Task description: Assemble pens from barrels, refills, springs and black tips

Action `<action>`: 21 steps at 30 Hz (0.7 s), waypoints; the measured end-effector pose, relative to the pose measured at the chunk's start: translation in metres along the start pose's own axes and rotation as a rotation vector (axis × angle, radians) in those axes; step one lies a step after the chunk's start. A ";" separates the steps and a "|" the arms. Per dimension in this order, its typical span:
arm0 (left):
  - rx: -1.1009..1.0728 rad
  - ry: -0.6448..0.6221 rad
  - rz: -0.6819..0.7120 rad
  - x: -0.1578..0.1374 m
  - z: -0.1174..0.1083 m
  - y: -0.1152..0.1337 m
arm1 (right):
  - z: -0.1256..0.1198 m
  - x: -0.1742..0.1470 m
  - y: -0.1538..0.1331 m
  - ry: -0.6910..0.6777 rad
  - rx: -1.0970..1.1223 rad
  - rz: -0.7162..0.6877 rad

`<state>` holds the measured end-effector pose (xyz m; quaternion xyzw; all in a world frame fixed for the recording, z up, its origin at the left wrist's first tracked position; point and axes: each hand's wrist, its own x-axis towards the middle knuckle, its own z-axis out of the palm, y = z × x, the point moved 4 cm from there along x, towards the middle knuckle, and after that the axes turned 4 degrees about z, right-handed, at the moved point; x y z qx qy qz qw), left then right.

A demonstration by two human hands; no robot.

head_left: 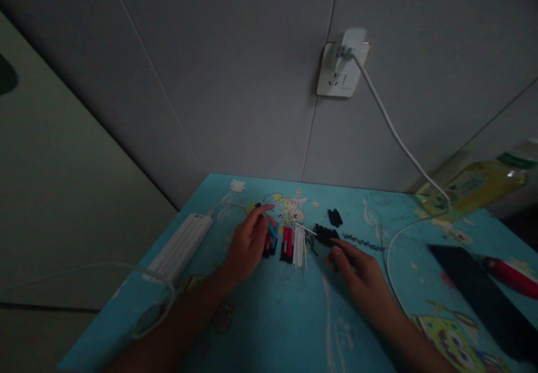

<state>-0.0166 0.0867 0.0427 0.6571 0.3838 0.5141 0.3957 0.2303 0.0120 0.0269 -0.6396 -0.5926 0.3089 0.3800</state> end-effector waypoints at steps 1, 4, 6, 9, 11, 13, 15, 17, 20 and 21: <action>0.021 -0.032 0.009 -0.001 0.002 -0.001 | -0.002 0.001 0.000 0.006 -0.001 -0.005; 0.100 -0.087 0.049 -0.003 0.004 -0.004 | -0.004 0.000 -0.005 -0.007 -0.023 -0.016; 0.122 -0.090 0.043 -0.003 0.004 -0.005 | -0.003 -0.004 -0.012 -0.037 -0.008 -0.015; 0.057 -0.119 -0.050 -0.004 0.008 -0.004 | 0.001 -0.009 -0.023 -0.064 0.062 -0.035; -0.041 -0.158 -0.115 -0.006 0.014 0.000 | 0.005 -0.012 -0.028 -0.072 0.092 -0.063; -0.129 -0.185 -0.140 -0.009 0.019 0.003 | 0.008 -0.012 -0.030 -0.080 0.106 -0.091; -0.174 -0.191 -0.141 -0.012 0.023 0.005 | 0.010 -0.013 -0.031 -0.092 0.112 -0.110; -0.196 -0.183 -0.144 -0.015 0.026 0.004 | 0.010 -0.013 -0.032 -0.104 0.108 -0.118; -0.218 -0.178 -0.153 -0.017 0.027 -0.001 | 0.008 -0.013 -0.038 -0.126 0.093 -0.142; -0.222 -0.178 -0.154 -0.017 0.027 -0.003 | 0.008 -0.014 -0.040 -0.143 0.082 -0.157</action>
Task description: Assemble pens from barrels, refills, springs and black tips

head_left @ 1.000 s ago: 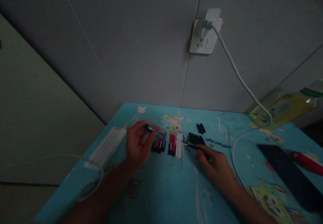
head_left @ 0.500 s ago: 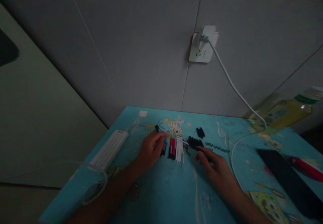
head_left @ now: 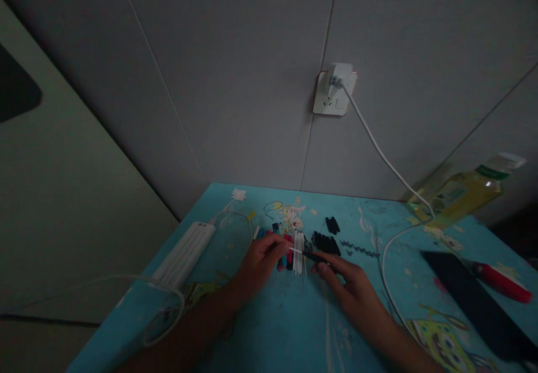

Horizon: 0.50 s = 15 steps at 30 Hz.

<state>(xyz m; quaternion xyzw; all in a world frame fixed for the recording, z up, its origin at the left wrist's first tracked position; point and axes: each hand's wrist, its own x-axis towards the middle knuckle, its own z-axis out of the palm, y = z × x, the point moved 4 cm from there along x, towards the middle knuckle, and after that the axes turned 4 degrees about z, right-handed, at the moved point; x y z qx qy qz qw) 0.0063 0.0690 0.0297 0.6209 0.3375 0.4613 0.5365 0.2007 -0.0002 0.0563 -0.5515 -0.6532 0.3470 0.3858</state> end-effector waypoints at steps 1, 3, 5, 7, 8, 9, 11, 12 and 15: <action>0.000 -0.003 0.000 0.000 -0.001 -0.001 | 0.000 0.000 -0.003 -0.026 -0.013 -0.015; 0.026 -0.015 0.012 -0.001 -0.002 -0.001 | 0.002 -0.002 -0.006 -0.081 -0.044 -0.036; 0.079 -0.054 0.024 -0.002 -0.001 0.000 | 0.001 -0.006 -0.004 -0.112 -0.075 -0.033; 0.145 -0.112 0.030 -0.003 0.002 0.000 | -0.001 -0.010 0.001 -0.112 -0.108 -0.017; 0.182 -0.145 0.035 -0.004 0.004 0.000 | -0.002 -0.013 0.005 -0.123 -0.125 -0.006; 0.224 -0.179 0.048 -0.005 0.006 0.001 | -0.004 -0.016 0.009 -0.138 -0.142 0.001; 0.324 -0.238 0.107 -0.007 0.011 0.003 | -0.007 -0.024 0.020 -0.170 -0.181 0.011; 0.370 -0.265 0.140 -0.008 0.013 0.005 | -0.009 -0.028 0.026 -0.180 -0.209 0.018; 0.449 -0.298 0.202 -0.012 0.016 0.010 | -0.015 -0.040 0.045 -0.176 -0.328 0.037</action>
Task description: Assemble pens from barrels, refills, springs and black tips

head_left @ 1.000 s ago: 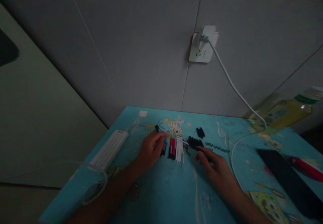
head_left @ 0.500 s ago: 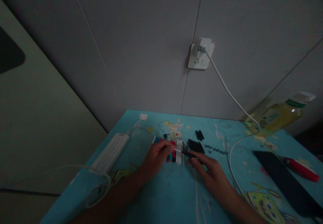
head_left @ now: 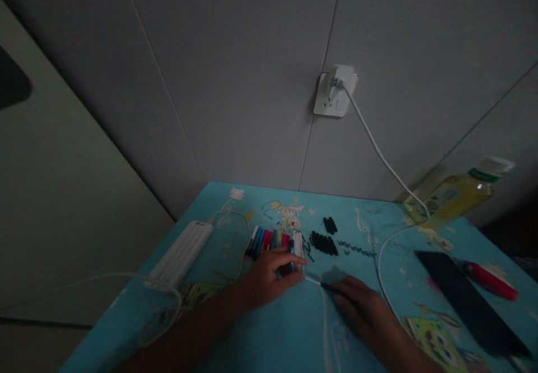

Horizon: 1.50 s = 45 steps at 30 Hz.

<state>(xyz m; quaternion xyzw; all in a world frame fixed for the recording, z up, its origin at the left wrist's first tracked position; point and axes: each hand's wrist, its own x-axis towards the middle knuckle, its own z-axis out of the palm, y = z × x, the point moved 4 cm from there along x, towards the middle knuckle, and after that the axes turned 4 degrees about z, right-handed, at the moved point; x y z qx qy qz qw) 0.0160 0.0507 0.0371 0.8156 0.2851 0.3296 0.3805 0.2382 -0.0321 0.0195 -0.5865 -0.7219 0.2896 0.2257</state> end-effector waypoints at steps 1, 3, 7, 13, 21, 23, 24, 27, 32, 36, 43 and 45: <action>0.005 0.013 0.002 0.000 -0.001 0.001 | 0.001 -0.003 0.006 0.011 -0.046 0.005; -0.010 0.060 -0.008 0.000 -0.004 0.000 | 0.004 -0.008 0.014 0.050 -0.143 -0.007; -0.109 0.193 -0.061 0.001 -0.010 -0.010 | 0.008 -0.013 0.017 0.119 -0.297 -0.037; -0.389 0.357 -0.109 0.001 -0.011 -0.015 | -0.011 0.015 -0.006 0.210 -0.319 -0.087; -0.563 0.559 -0.187 0.006 -0.022 -0.019 | 0.010 0.158 -0.062 0.159 -0.503 -0.027; -0.583 0.578 -0.212 0.007 -0.025 -0.025 | 0.021 0.180 -0.063 0.158 -0.526 -0.004; -0.597 0.586 -0.221 0.007 -0.025 -0.028 | 0.025 0.187 -0.062 0.158 -0.539 0.009; -0.630 0.610 -0.234 0.007 -0.026 -0.032 | 0.032 0.196 -0.057 0.162 -0.573 0.037; -0.670 0.606 -0.238 0.008 -0.025 -0.033 | 0.031 0.192 -0.051 0.166 -0.568 0.034; -0.689 0.589 -0.250 0.008 -0.026 -0.033 | 0.016 0.186 -0.038 0.190 -0.485 0.037; -0.711 0.562 -0.289 0.008 -0.022 -0.032 | -0.021 0.175 -0.006 0.233 -0.238 0.056; -0.717 0.535 -0.288 0.009 -0.017 -0.033 | -0.023 0.164 -0.005 0.222 -0.166 0.061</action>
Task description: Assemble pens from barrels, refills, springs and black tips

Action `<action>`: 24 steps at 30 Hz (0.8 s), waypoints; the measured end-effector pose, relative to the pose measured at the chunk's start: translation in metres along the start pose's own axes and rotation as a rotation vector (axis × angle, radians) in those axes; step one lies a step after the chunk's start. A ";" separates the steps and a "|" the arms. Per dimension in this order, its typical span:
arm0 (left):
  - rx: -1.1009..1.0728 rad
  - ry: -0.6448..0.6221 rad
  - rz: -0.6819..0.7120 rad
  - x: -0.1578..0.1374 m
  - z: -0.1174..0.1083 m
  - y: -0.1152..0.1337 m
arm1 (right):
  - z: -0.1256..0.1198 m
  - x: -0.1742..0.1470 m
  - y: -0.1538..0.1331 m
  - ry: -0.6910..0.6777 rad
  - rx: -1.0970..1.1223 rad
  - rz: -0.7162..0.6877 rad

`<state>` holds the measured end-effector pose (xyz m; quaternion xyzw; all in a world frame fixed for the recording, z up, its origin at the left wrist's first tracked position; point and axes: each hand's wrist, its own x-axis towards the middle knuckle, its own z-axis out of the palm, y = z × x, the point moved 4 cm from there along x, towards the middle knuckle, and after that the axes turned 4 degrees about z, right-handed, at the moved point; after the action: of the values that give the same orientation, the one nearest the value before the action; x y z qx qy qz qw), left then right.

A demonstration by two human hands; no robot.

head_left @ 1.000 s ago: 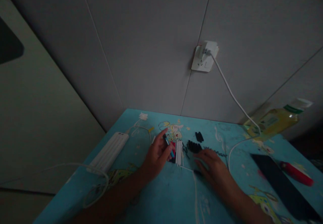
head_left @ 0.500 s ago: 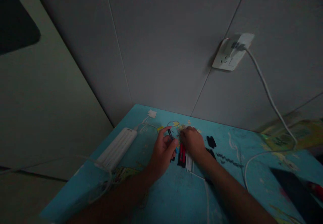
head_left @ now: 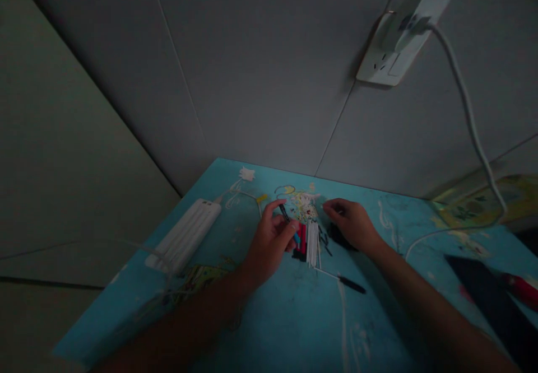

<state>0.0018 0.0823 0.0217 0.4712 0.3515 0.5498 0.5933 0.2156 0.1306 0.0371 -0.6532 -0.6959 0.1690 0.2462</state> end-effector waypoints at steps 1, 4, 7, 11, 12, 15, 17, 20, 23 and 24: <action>0.000 -0.010 -0.003 -0.001 0.001 -0.002 | -0.001 -0.008 0.000 -0.009 0.041 0.007; -0.010 -0.021 -0.015 -0.003 0.004 -0.010 | -0.004 -0.041 -0.002 -0.008 0.269 0.077; -0.009 -0.026 -0.063 -0.005 0.005 -0.019 | -0.007 -0.076 -0.002 0.059 0.530 0.184; -0.013 -0.041 -0.146 -0.010 0.007 -0.027 | -0.008 -0.107 -0.002 0.145 0.604 0.212; -0.024 -0.043 -0.161 -0.012 0.008 -0.028 | -0.008 -0.111 -0.003 0.156 0.589 0.194; -0.085 -0.080 -0.204 -0.016 0.013 -0.029 | -0.007 -0.116 -0.008 0.127 0.524 0.090; -0.116 -0.146 -0.244 -0.019 0.017 -0.029 | -0.006 -0.117 -0.012 0.098 0.515 0.036; -0.101 -0.216 -0.285 -0.023 0.021 -0.029 | -0.004 -0.119 -0.013 0.084 0.560 0.071; -0.077 -0.241 -0.290 -0.026 0.022 -0.032 | -0.003 -0.121 -0.011 0.071 0.637 0.174; -0.075 -0.245 -0.286 -0.027 0.023 -0.033 | -0.003 -0.122 -0.012 0.070 0.655 0.199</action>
<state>0.0295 0.0532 -0.0052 0.4573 0.3192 0.4110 0.7212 0.2107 0.0083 0.0309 -0.6094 -0.5289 0.3841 0.4488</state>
